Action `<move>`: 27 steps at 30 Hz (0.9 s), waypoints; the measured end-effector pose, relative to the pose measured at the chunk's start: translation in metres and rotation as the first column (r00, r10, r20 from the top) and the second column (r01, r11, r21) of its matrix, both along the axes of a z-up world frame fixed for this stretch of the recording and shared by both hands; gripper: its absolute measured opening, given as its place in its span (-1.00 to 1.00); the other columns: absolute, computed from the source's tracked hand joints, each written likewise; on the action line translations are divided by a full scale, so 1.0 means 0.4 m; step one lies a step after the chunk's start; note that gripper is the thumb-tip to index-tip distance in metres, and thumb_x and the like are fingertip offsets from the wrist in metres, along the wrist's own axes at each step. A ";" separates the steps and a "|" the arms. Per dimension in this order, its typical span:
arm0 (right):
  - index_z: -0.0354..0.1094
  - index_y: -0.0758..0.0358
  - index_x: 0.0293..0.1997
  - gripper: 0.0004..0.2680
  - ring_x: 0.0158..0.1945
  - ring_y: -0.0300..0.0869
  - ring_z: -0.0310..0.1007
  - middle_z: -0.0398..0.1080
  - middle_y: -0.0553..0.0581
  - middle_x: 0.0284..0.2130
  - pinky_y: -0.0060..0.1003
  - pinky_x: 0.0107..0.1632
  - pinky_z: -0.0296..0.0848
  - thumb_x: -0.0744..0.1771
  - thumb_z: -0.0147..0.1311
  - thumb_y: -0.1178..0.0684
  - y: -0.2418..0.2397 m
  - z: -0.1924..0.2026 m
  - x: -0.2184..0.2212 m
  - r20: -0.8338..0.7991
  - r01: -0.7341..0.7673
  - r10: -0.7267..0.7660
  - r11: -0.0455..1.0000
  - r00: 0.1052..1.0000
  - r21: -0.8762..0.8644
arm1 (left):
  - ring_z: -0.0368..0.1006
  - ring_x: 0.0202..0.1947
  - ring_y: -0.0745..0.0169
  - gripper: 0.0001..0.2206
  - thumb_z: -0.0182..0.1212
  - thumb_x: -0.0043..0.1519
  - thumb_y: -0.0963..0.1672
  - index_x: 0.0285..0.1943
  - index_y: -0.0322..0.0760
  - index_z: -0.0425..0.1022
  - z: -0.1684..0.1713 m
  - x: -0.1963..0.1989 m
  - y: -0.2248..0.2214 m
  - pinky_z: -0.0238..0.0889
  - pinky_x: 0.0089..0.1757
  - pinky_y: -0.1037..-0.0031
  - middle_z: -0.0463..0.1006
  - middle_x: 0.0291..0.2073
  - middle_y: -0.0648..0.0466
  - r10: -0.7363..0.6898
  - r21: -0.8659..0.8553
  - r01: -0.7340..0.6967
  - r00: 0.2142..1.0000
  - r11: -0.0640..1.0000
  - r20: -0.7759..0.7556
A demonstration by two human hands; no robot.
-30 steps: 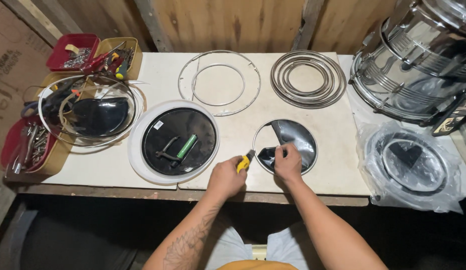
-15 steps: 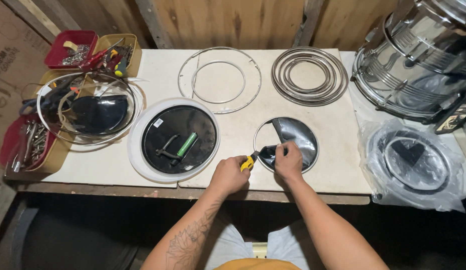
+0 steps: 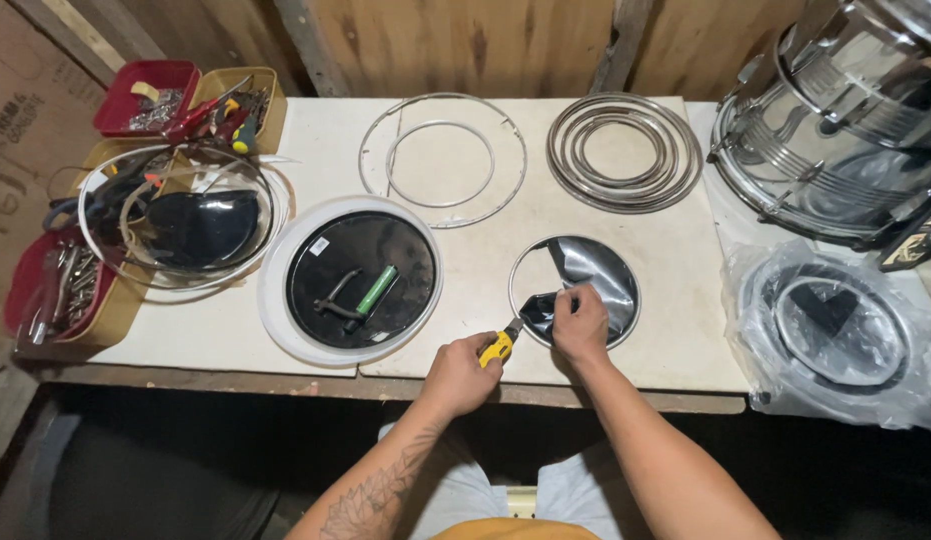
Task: Trimming a drum head and fitting metal hoops at a repair bench.
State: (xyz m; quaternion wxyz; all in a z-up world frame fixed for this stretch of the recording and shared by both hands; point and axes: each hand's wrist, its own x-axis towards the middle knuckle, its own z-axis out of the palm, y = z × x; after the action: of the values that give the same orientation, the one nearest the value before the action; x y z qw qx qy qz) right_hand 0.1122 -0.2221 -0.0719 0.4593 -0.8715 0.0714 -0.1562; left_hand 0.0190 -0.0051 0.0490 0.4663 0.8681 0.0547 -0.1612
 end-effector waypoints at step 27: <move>0.43 0.24 -0.33 -0.83 -0.06 0.18 0.51 0.48 0.29 -0.32 0.01 0.05 0.45 0.33 0.05 -0.03 -0.011 0.034 -0.014 -0.103 0.015 -0.006 0.996 0.995 0.091 | 0.52 0.07 -0.42 -0.52 0.18 0.18 -0.10 0.29 -0.37 0.50 -0.015 -0.007 -0.057 0.44 0.03 0.03 0.62 -0.03 -0.37 0.063 0.089 -0.067 0.996 0.994 0.057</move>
State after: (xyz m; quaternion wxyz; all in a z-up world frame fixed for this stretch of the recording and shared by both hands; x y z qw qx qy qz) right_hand 0.1066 -0.2263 -0.0584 0.4937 -0.8560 0.1067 -0.1104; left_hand 0.0161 -0.0280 0.0431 0.4326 0.8902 0.0777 -0.1199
